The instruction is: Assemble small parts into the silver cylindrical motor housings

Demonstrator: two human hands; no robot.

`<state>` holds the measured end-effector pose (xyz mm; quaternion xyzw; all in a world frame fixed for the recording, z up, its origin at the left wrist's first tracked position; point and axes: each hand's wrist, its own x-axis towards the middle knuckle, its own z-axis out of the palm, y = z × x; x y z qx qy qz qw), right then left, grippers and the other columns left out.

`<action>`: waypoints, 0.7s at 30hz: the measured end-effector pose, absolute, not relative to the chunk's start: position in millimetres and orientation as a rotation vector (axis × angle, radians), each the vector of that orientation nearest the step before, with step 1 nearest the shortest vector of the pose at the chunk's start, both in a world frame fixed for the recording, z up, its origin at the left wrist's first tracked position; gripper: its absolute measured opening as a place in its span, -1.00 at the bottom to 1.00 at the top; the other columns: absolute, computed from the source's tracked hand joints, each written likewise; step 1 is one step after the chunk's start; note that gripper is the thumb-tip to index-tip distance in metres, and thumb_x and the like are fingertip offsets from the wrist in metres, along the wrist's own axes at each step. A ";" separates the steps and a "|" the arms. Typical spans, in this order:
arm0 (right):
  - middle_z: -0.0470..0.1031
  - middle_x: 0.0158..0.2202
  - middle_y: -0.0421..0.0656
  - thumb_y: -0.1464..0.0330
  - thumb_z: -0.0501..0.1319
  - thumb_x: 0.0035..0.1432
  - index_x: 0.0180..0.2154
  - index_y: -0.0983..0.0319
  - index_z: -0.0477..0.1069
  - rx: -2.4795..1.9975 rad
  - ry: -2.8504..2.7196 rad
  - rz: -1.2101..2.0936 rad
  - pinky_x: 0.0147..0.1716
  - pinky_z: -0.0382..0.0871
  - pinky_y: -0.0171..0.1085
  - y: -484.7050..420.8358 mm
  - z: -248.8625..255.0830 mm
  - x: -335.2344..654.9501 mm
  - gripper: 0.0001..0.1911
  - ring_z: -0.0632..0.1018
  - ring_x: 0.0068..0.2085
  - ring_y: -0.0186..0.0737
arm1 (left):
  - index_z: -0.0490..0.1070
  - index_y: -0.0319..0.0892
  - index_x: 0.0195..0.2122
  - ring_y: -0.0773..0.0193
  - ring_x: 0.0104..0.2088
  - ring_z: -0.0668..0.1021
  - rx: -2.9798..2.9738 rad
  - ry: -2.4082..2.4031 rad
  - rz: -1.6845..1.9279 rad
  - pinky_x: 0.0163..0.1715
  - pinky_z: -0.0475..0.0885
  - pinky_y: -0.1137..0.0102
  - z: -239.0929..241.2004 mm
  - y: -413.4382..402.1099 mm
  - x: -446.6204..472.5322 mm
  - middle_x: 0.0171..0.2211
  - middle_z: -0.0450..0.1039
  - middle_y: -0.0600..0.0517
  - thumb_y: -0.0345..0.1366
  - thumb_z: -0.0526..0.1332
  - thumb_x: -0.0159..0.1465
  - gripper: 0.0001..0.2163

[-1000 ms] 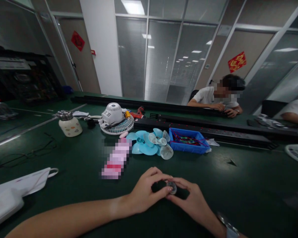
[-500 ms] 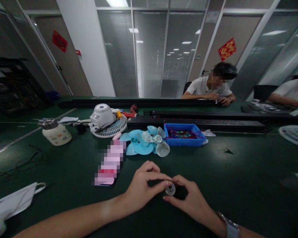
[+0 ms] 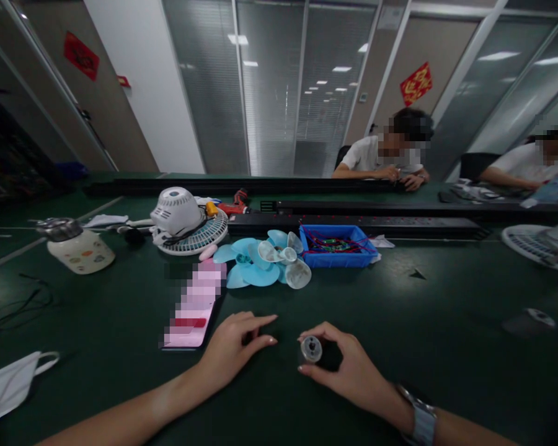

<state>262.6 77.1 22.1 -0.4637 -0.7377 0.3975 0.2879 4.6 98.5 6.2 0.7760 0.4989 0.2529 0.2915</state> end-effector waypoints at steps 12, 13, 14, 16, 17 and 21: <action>0.59 -0.14 -0.02 0.08 0.34 0.01 -0.09 0.24 0.42 -1.361 -1.561 0.860 -0.11 0.51 -0.07 122.9 18.8 333.0 -0.50 0.62 -0.18 -0.07 | 0.33 -0.18 -0.42 0.25 -0.45 0.43 1.833 1.329 0.839 -0.42 0.26 0.41 15.1 96.5 2.6 -0.50 0.33 0.07 -0.33 -0.08 0.34 -0.73; 0.59 -0.15 0.01 0.05 0.33 -0.01 -0.09 0.25 0.41 -1.412 -1.494 0.738 -0.12 0.50 -0.05 134.8 15.8 356.1 -0.47 0.62 -0.18 -0.04 | 0.31 -0.18 -0.44 0.25 -0.45 0.43 1.848 1.318 0.835 -0.42 0.26 0.41 15.1 96.8 2.5 -0.50 0.33 0.06 -0.33 -0.09 0.34 -0.73; 0.59 -0.17 0.01 0.01 0.34 -0.07 -0.10 0.25 0.41 -1.495 -1.435 0.591 -0.13 0.51 -0.05 146.0 12.1 379.6 -0.42 0.62 -0.19 -0.01 | 0.30 -0.17 -0.46 0.25 -0.44 0.43 1.863 1.311 0.831 -0.41 0.25 0.40 15.0 97.0 2.5 -0.49 0.33 0.06 -0.33 -0.08 0.33 -0.73; 0.58 -0.17 0.03 -0.04 0.33 -0.13 -0.12 0.24 0.40 -1.663 -1.298 0.340 -0.12 0.48 0.03 163.8 3.6 422.7 -0.37 0.61 -0.17 0.07 | 0.28 -0.17 -0.48 0.24 -0.44 0.42 1.887 1.304 0.825 -0.41 0.24 0.40 14.5 97.2 2.3 -0.50 0.32 0.06 -0.33 -0.08 0.32 -0.74; 0.58 -0.16 0.04 -0.05 0.32 -0.15 -0.12 0.23 0.40 -1.728 -1.253 0.256 -0.11 0.46 0.07 169.9 -1.1 440.1 -0.37 0.60 -0.15 0.11 | 0.28 -0.17 -0.48 0.24 -0.45 0.41 1.895 1.303 0.823 -0.41 0.24 0.40 14.3 97.1 2.2 -0.50 0.32 0.06 -0.34 -0.08 0.31 -0.74; 0.57 -0.17 0.02 0.00 0.29 -0.12 -0.12 0.19 0.39 -1.907 -1.198 0.182 -0.11 0.45 0.08 180.7 -18.5 476.1 -0.44 0.59 -0.15 0.14 | 0.27 -0.17 -0.49 0.24 -0.45 0.41 1.906 1.321 0.813 -0.41 0.24 0.40 14.9 96.4 2.7 -0.51 0.31 0.06 -0.34 -0.09 0.30 -0.74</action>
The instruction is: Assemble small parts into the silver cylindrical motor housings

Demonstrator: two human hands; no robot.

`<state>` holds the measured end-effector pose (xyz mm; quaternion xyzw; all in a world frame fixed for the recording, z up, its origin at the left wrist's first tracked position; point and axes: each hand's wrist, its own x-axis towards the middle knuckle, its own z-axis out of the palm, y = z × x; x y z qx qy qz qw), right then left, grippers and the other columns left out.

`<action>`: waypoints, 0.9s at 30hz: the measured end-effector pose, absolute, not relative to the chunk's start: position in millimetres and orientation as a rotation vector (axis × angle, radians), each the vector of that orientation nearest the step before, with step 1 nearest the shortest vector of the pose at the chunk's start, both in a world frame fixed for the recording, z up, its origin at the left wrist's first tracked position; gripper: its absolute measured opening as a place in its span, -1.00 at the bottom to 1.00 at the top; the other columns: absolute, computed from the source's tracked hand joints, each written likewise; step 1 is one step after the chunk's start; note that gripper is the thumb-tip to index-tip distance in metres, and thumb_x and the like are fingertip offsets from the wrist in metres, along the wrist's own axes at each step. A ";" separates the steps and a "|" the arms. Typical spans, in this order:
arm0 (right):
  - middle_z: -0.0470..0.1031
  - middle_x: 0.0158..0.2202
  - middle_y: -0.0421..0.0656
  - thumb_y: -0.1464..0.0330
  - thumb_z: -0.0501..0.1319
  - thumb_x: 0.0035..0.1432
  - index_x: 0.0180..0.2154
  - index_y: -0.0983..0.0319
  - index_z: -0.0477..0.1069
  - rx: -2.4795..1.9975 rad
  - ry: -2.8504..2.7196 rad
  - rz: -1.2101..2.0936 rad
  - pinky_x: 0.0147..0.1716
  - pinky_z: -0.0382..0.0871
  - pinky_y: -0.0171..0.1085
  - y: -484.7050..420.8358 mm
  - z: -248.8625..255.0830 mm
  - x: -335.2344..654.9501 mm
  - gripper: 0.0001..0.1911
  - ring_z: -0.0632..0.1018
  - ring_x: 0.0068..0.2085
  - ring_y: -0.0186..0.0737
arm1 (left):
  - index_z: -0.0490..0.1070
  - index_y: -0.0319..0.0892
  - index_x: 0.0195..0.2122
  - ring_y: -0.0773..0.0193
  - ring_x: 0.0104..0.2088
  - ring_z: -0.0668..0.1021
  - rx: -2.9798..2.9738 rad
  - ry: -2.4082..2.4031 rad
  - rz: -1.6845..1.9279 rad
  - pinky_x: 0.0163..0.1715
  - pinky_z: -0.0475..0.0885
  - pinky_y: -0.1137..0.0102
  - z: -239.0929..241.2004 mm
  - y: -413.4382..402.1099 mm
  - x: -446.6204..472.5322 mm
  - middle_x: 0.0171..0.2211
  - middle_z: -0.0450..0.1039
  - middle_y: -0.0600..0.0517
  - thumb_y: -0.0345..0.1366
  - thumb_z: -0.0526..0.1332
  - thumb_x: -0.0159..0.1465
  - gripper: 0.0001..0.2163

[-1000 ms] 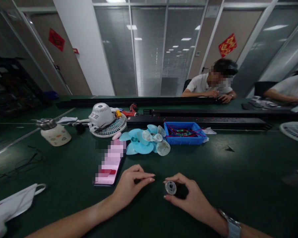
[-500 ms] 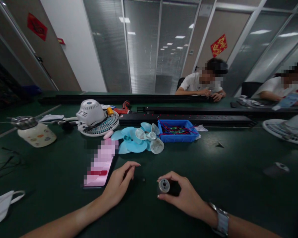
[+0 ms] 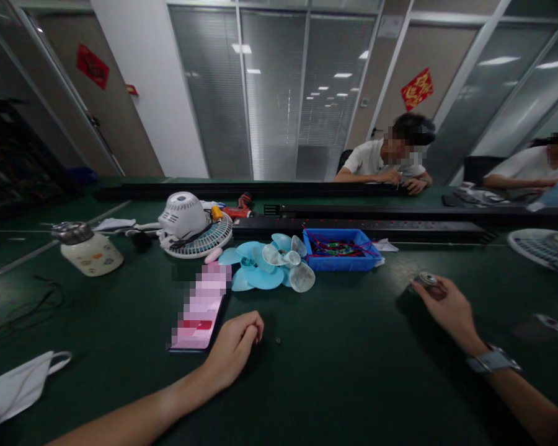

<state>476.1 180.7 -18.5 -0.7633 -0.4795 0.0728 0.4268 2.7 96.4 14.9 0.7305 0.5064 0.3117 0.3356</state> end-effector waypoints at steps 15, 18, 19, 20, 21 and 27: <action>0.39 0.18 -0.13 0.37 0.19 0.24 0.16 0.08 0.32 -0.875 -2.514 0.311 0.15 0.31 -0.08 91.9 26.2 261.7 -0.56 0.41 0.18 -0.13 | 0.24 -0.15 -0.50 0.24 -0.45 0.39 1.874 1.336 0.827 -0.41 0.24 0.40 13.0 95.3 0.8 -0.52 0.28 0.07 -0.33 -0.10 0.32 -0.73; 0.42 0.16 -0.10 0.42 0.13 0.29 0.14 0.16 0.36 -0.772 -2.593 0.424 0.14 0.32 -0.09 91.8 18.4 220.6 -0.61 0.42 0.18 -0.13 | 0.24 -0.16 -0.52 0.25 -0.45 0.39 1.874 1.336 0.850 -0.41 0.25 0.40 12.8 95.2 1.5 -0.53 0.28 0.07 -0.35 -0.09 0.30 -0.74; 0.45 0.14 -0.09 0.45 0.10 0.29 0.11 0.17 0.40 -0.760 -2.593 0.421 0.12 0.33 -0.09 94.9 15.1 213.7 -0.62 0.44 0.16 -0.13 | 0.24 -0.16 -0.52 0.25 -0.45 0.39 1.878 1.332 0.853 -0.41 0.25 0.41 13.1 95.4 2.0 -0.53 0.28 0.07 -0.36 -0.09 0.29 -0.74; 0.47 0.11 -0.09 0.49 0.09 0.29 0.08 0.18 0.43 -0.754 -2.590 0.419 0.11 0.34 -0.10 98.3 12.2 209.6 -0.63 0.46 0.15 -0.13 | 0.24 -0.16 -0.52 0.25 -0.46 0.39 1.884 1.326 0.854 -0.41 0.25 0.41 13.5 95.7 2.4 -0.54 0.28 0.07 -0.36 -0.08 0.29 -0.74; 0.50 0.08 -0.10 0.52 0.08 0.28 0.05 0.19 0.46 -0.746 -2.588 0.421 0.09 0.36 -0.11 101.5 10.1 207.9 -0.63 0.48 0.12 -0.14 | 0.24 -0.16 -0.53 0.26 -0.46 0.39 1.893 1.321 0.854 -0.41 0.25 0.41 13.9 96.0 2.9 -0.54 0.28 0.07 -0.36 -0.08 0.28 -0.74; 0.56 0.01 -0.18 0.54 0.05 0.24 0.04 0.12 0.46 -0.797 -2.491 0.246 -0.02 0.44 -0.14 115.4 30.5 252.4 -0.58 0.57 0.00 -0.20 | 0.25 -0.17 -0.51 0.26 -0.45 0.40 1.920 1.301 0.838 -0.40 0.24 0.41 14.0 97.0 1.7 -0.52 0.29 0.07 -0.37 -0.09 0.29 -0.74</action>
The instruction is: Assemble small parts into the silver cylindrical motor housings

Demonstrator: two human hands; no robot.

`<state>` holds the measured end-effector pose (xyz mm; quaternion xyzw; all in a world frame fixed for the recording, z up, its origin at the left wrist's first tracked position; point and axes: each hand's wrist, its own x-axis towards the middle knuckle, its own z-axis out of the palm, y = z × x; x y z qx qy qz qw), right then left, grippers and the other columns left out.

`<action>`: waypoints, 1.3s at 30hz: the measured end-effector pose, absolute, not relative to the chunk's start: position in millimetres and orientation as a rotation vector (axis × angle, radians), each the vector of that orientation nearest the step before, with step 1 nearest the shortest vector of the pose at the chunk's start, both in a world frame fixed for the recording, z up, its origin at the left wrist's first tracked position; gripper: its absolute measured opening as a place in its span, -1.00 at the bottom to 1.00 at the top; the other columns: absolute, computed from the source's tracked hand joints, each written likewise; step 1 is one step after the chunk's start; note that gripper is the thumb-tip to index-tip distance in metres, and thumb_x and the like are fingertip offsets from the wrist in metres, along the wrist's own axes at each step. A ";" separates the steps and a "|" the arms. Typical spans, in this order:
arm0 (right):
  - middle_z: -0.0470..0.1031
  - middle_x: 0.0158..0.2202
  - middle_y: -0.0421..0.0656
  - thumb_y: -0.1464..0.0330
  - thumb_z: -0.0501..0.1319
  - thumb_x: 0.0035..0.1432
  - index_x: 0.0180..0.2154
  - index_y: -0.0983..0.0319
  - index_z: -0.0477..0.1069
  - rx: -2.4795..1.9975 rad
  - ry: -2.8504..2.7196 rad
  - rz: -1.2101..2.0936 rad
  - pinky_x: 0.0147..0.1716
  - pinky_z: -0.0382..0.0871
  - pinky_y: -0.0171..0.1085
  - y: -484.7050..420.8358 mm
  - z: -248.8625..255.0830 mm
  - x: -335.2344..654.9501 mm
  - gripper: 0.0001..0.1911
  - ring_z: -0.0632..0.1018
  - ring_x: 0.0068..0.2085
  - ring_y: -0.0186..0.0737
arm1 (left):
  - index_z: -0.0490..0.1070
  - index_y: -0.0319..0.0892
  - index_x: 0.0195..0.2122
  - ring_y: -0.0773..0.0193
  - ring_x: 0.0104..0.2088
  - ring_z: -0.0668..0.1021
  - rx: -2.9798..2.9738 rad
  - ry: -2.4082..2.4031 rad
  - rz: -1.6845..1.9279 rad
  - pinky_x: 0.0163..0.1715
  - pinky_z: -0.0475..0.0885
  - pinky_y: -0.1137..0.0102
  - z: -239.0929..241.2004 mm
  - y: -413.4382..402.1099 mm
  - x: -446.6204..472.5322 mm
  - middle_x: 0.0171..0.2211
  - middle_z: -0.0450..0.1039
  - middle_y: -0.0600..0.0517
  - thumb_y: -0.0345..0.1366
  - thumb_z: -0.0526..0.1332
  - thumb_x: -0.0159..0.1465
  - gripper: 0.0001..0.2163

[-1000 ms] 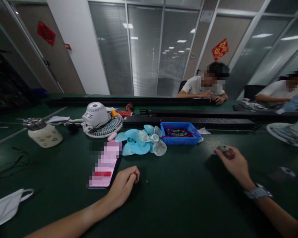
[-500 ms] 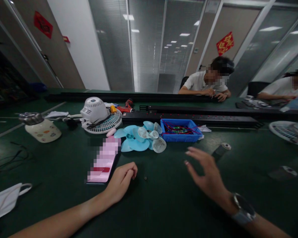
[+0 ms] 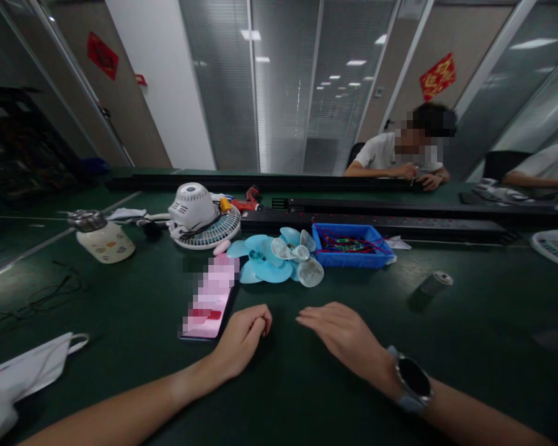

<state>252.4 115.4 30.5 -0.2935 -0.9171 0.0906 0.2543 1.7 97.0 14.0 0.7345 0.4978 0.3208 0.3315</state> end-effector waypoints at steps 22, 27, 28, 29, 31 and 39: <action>0.63 -0.18 -0.04 0.20 0.19 0.14 -0.19 0.23 0.59 -1.596 -1.347 -0.436 -0.10 0.42 -0.21 163.5 10.1 461.3 -0.68 0.62 -0.13 -0.02 | 0.36 -0.18 -0.44 0.24 -0.37 0.46 1.965 1.292 0.765 -0.33 0.30 0.41 11.8 97.6 0.7 -0.44 0.40 0.06 -0.41 -0.05 0.29 -0.76; 0.64 -0.22 -0.06 0.22 0.22 0.12 -0.21 0.23 0.59 -1.621 -1.350 -0.308 -0.09 0.42 -0.22 176.8 2.9 469.3 -0.72 0.63 -0.14 -0.05 | 0.37 -0.17 -0.42 0.23 -0.36 0.47 1.968 1.307 0.749 -0.31 0.30 0.40 11.8 97.7 1.0 -0.44 0.40 0.06 -0.41 -0.05 0.29 -0.76; 0.64 -0.23 -0.07 0.23 0.23 0.11 -0.22 0.22 0.59 -1.622 -1.341 -0.299 -0.09 0.42 -0.22 178.2 1.9 470.4 -0.72 0.63 -0.15 -0.04 | 0.37 -0.17 -0.43 0.23 -0.36 0.47 1.973 1.310 0.744 -0.31 0.30 0.40 12.0 97.7 1.2 -0.44 0.40 0.05 -0.41 -0.05 0.29 -0.76; 0.64 -0.24 -0.07 0.23 0.23 0.11 -0.23 0.22 0.59 -1.619 -1.330 -0.297 -0.09 0.42 -0.22 179.0 1.3 471.0 -0.73 0.63 -0.15 -0.04 | 0.37 -0.17 -0.43 0.22 -0.36 0.47 1.979 1.313 0.737 -0.31 0.30 0.39 12.2 97.7 1.4 -0.44 0.40 0.05 -0.41 -0.05 0.29 -0.75; 0.64 -0.27 -0.05 0.22 0.25 0.10 -0.24 0.24 0.59 -1.608 -1.320 -0.290 -0.10 0.43 -0.21 179.3 1.3 470.7 -0.73 0.64 -0.17 -0.04 | 0.37 -0.17 -0.42 0.22 -0.35 0.47 1.989 1.315 0.724 -0.30 0.30 0.39 12.3 97.7 1.3 -0.43 0.41 0.05 -0.40 -0.05 0.29 -0.75; 0.63 -0.23 0.00 0.21 0.25 0.10 -0.19 0.27 0.57 -1.595 -1.327 -0.227 -0.04 0.42 -0.21 173.6 0.7 463.3 -0.69 0.63 -0.15 -0.06 | 0.41 -0.16 -0.37 0.23 -0.33 0.47 2.011 1.305 0.705 -0.27 0.30 0.40 10.4 97.4 -0.7 -0.39 0.44 0.06 -0.40 -0.03 0.32 -0.76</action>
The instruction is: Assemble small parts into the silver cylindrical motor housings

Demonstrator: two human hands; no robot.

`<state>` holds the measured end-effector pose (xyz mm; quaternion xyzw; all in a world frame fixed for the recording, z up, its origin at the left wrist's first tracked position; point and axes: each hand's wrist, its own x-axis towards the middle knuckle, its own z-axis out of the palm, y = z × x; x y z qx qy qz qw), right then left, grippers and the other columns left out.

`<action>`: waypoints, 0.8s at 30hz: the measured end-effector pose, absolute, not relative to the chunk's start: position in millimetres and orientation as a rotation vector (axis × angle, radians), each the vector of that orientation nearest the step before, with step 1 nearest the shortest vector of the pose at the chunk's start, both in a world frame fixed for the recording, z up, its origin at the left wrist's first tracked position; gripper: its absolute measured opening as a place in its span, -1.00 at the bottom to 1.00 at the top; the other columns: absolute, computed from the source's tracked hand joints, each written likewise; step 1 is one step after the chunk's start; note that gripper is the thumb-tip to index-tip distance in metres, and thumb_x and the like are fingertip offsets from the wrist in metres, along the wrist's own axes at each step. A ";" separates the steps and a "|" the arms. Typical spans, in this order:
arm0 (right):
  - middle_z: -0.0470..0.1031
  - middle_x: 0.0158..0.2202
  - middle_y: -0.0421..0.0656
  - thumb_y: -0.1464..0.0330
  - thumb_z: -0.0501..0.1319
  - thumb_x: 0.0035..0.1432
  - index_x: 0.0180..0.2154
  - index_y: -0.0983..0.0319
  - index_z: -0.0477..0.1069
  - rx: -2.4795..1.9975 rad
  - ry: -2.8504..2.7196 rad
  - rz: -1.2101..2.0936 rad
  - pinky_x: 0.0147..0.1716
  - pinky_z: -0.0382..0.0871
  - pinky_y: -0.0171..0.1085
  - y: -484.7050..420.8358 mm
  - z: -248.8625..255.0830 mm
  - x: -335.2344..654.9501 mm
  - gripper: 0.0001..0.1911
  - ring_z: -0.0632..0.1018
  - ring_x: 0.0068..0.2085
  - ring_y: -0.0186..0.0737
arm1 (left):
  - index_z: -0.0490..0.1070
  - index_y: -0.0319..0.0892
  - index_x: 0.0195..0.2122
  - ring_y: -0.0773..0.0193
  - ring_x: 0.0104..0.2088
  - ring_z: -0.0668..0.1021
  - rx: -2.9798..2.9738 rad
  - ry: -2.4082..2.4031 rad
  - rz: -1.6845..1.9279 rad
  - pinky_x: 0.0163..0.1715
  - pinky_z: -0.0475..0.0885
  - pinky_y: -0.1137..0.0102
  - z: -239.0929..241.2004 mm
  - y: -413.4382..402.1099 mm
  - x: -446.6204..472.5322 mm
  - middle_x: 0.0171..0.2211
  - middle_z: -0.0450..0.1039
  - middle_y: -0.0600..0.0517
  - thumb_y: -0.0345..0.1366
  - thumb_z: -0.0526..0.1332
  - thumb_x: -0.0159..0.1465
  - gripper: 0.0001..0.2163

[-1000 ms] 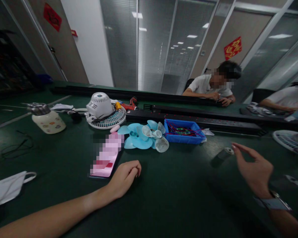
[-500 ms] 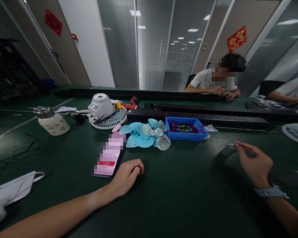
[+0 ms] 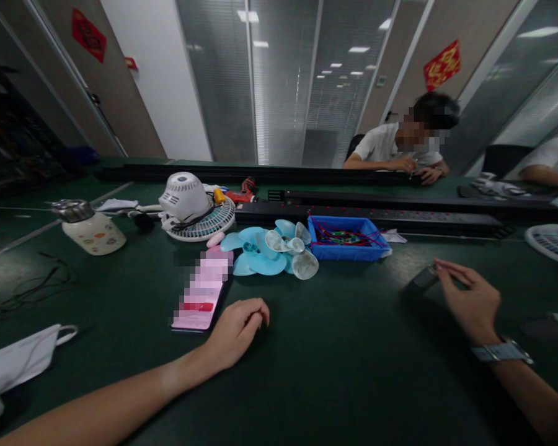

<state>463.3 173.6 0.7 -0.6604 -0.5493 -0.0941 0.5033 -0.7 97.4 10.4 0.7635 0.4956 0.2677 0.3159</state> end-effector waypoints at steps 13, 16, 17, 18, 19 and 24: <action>0.62 -0.19 0.01 0.10 0.40 -0.18 -0.16 0.25 0.54 -1.769 -1.207 0.289 0.01 0.41 -0.02 160.9 8.6 436.8 -0.47 0.59 -0.08 0.10 | 0.43 -0.17 -0.35 0.23 -0.29 0.49 2.042 1.286 0.710 -0.23 0.30 0.37 11.4 97.2 0.2 -0.36 0.47 0.06 -0.43 -0.01 0.33 -0.76; 0.62 -0.17 -0.07 0.06 0.36 -0.08 -0.09 0.20 0.51 -1.594 -1.519 0.522 -0.01 0.44 -0.03 127.6 23.1 372.8 -0.47 0.61 -0.12 0.01 | 0.45 -0.16 -0.29 0.22 -0.25 0.50 2.043 1.280 0.725 -0.20 0.31 0.35 10.3 94.4 0.4 -0.30 0.48 0.05 -0.41 0.01 0.34 -0.78; 0.61 -0.13 -0.08 0.07 0.35 -0.04 -0.09 0.19 0.51 -1.523 -1.630 0.630 -0.01 0.45 -0.05 115.4 26.0 349.3 -0.50 0.61 -0.12 -0.02 | 0.45 -0.15 -0.25 0.21 -0.24 0.50 2.046 1.282 0.742 -0.19 0.32 0.34 10.7 92.5 1.4 -0.28 0.49 0.04 -0.40 0.02 0.34 -0.80; 0.59 -0.10 -0.11 0.09 0.34 0.00 -0.09 0.16 0.51 -1.461 -1.737 0.722 0.00 0.44 -0.08 103.8 27.6 327.1 -0.54 0.60 -0.08 -0.05 | 0.46 -0.14 -0.20 0.21 -0.23 0.49 2.050 1.284 0.766 -0.19 0.32 0.34 12.0 90.2 3.0 -0.26 0.48 0.04 -0.39 0.04 0.35 -0.81; 0.58 -0.07 -0.13 0.12 0.34 0.02 -0.08 0.13 0.51 -1.414 -1.833 0.813 0.01 0.44 -0.10 93.7 28.3 307.5 -0.58 0.58 -0.05 -0.07 | 0.45 -0.13 -0.15 0.21 -0.23 0.49 2.059 1.278 0.797 -0.19 0.33 0.33 14.0 87.7 5.5 -0.25 0.48 0.03 -0.37 0.06 0.35 -0.81; 0.57 -0.07 -0.21 0.21 0.39 0.01 -0.07 0.09 0.50 -1.282 -2.008 1.079 0.02 0.40 -0.17 73.8 22.9 260.8 -0.60 0.55 -0.03 -0.14 | 0.39 -0.08 0.10 0.18 -0.15 0.45 2.170 1.103 0.918 -0.12 0.33 0.29 30.6 78.7 30.9 -0.19 0.46 -0.01 -0.25 0.21 0.32 -0.68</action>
